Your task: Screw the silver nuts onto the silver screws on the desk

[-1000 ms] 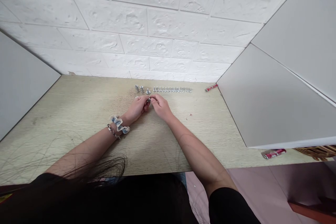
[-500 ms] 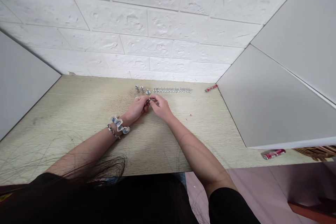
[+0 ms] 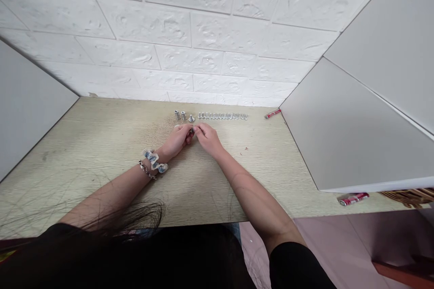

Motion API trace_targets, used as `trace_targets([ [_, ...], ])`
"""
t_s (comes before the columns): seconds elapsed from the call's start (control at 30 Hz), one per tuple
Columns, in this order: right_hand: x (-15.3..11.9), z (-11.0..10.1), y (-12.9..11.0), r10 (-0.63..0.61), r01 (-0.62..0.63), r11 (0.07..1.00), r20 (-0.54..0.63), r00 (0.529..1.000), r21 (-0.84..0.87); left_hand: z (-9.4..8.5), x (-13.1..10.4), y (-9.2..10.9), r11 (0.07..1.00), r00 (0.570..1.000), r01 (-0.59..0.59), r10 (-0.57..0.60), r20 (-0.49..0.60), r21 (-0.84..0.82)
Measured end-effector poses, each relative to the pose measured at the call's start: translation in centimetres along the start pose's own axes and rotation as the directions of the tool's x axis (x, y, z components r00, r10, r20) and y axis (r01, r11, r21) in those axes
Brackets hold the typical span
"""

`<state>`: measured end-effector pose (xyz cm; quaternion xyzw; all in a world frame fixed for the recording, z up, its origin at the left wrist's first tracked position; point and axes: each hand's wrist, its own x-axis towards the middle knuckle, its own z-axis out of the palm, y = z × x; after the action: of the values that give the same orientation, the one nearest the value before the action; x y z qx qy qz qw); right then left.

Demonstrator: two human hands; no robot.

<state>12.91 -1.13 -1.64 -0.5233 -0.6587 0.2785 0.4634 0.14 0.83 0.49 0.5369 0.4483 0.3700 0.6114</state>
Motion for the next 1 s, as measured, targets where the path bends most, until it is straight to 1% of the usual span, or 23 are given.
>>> trace_targets([
  [0.2, -0.08, 0.05, -0.03, 0.006, -0.007, 0.998, 0.017, 1.000, 0.065, -0.10, 0.27, -0.32, 1.000, 1.000, -0.011, 0.012, 0.018, -0.010],
  [0.3, -0.04, 0.10, 0.02, 0.000, 0.000, 1.000, 0.008, 1.000, 0.027, -0.02, 0.40, -0.41, 0.999, 1.000, -0.007, 0.008, 0.004, -0.038],
  [0.4, 0.05, 0.05, 0.16, -0.026, 0.026, 1.000, 0.003, 1.000, -0.011, 0.00, 0.35, -0.36, 1.000, 1.000, -0.012, 0.012, -0.002, -0.025],
  [0.5, 0.06, 0.00, 0.21, -0.029, 0.029, 1.000, -0.004, 1.000, -0.006, -0.03, 0.28, -0.32, 1.000, 1.000, -0.008, 0.008, 0.007, 0.007],
  [0.6, 0.02, 0.07, 0.18, -0.019, 0.019, 1.000, 0.000, 1.000, 0.009, -0.03, 0.32, -0.34, 1.000, 1.000, -0.001, 0.001, 0.003, -0.029],
  [0.7, 0.02, 0.16, 0.22, -0.030, 0.030, 0.999, 0.002, 1.000, -0.013, 0.02, 0.33, -0.33, 0.999, 1.000, -0.001, 0.001, -0.003, -0.050],
  [0.83, 0.13, 0.13, 0.31, -0.036, 0.036, 0.999, 0.010, 0.999, -0.032, 0.13, 0.06, -0.11, 0.999, 1.000, -0.022, 0.022, -0.022, 0.033],
  [1.0, 0.25, -0.08, 0.26, 0.012, -0.011, 1.000, 0.047, 0.999, -0.014, 0.11, -0.28, 0.03, 0.979, 0.994, -0.092, 0.100, -0.037, 0.180],
])
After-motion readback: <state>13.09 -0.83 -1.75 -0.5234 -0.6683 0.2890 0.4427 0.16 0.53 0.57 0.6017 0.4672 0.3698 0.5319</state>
